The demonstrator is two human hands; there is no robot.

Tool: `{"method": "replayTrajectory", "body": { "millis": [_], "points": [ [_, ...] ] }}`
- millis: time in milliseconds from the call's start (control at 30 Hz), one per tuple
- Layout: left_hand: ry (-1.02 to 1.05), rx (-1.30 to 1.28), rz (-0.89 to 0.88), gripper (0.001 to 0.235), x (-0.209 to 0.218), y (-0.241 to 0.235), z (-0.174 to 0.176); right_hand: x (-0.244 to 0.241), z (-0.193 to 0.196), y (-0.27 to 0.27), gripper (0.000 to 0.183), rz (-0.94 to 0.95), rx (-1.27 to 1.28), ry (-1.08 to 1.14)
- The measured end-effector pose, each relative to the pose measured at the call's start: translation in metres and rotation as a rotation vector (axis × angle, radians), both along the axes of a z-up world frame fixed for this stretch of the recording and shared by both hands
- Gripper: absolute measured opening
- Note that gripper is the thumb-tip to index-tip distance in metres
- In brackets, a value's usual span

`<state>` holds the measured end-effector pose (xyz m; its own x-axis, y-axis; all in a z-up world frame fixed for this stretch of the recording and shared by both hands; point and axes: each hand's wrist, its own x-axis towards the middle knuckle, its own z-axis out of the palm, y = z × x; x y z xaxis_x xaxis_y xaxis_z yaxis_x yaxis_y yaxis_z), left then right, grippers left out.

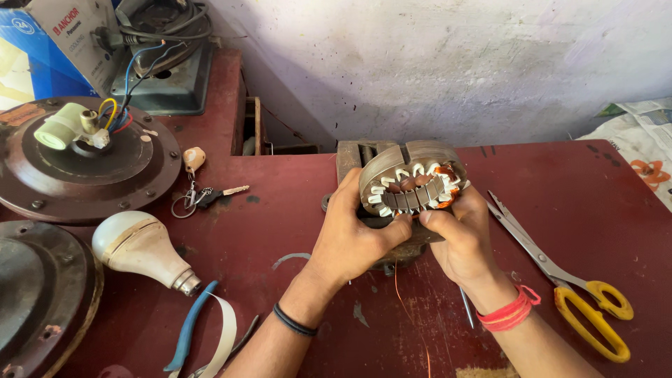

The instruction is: The person works on a motor armature clamped in a bench vise, using a screwdriver to adjust or remove components within the winding slots. They repeatedly insert and remove a thin copper wire, manipulating it with both hands while occasionally using the screwdriver to press or align parts inside the armature.

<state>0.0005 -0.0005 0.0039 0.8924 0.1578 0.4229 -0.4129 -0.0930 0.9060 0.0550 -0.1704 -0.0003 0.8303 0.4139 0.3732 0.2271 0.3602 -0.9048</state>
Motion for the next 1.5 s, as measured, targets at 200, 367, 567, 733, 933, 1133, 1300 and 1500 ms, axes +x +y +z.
{"method": "replayTrajectory", "body": {
  "millis": [200, 367, 567, 733, 933, 1133, 1300, 1500],
  "points": [
    [0.009, 0.008, -0.009, 0.046, -0.0008, 0.0018, -0.0008, 0.0, 0.0002, -0.0003, 0.045, -0.047, -0.028, 0.004],
    [0.02, -0.034, -0.044, 0.047, -0.0004, 0.0018, -0.0026, 0.0005, 0.0016, -0.0003, 0.047, -0.069, -0.046, -0.003],
    [-0.004, -0.038, -0.048, 0.044, 0.0024, 0.0004, -0.0047, -0.0021, 0.0033, 0.0022, 0.05, -0.038, 0.01, 0.038],
    [-0.041, -0.064, -0.061, 0.042, 0.003, 0.0002, -0.0068, -0.0032, 0.0006, 0.0039, 0.047, -0.061, -0.006, -0.003],
    [-0.026, -0.077, -0.072, 0.039, 0.0022, 0.0016, -0.0075, -0.0003, -0.0044, 0.0013, 0.041, -0.074, -0.003, -0.004],
    [0.026, -0.149, -0.064, 0.044, 0.0025, -0.0027, -0.0055, 0.0002, -0.0063, 0.0005, 0.039, -0.085, 0.011, -0.008],
    [0.018, -0.115, -0.041, 0.04, 0.0006, -0.0036, -0.0062, -0.0029, -0.0063, 0.0006, 0.04, -0.091, -0.008, -0.029],
    [0.023, -0.169, -0.085, 0.043, 0.0008, -0.002, -0.0064, -0.0016, -0.003, -0.0014, 0.045, -0.003, 0.017, 0.002]
  ]
}}
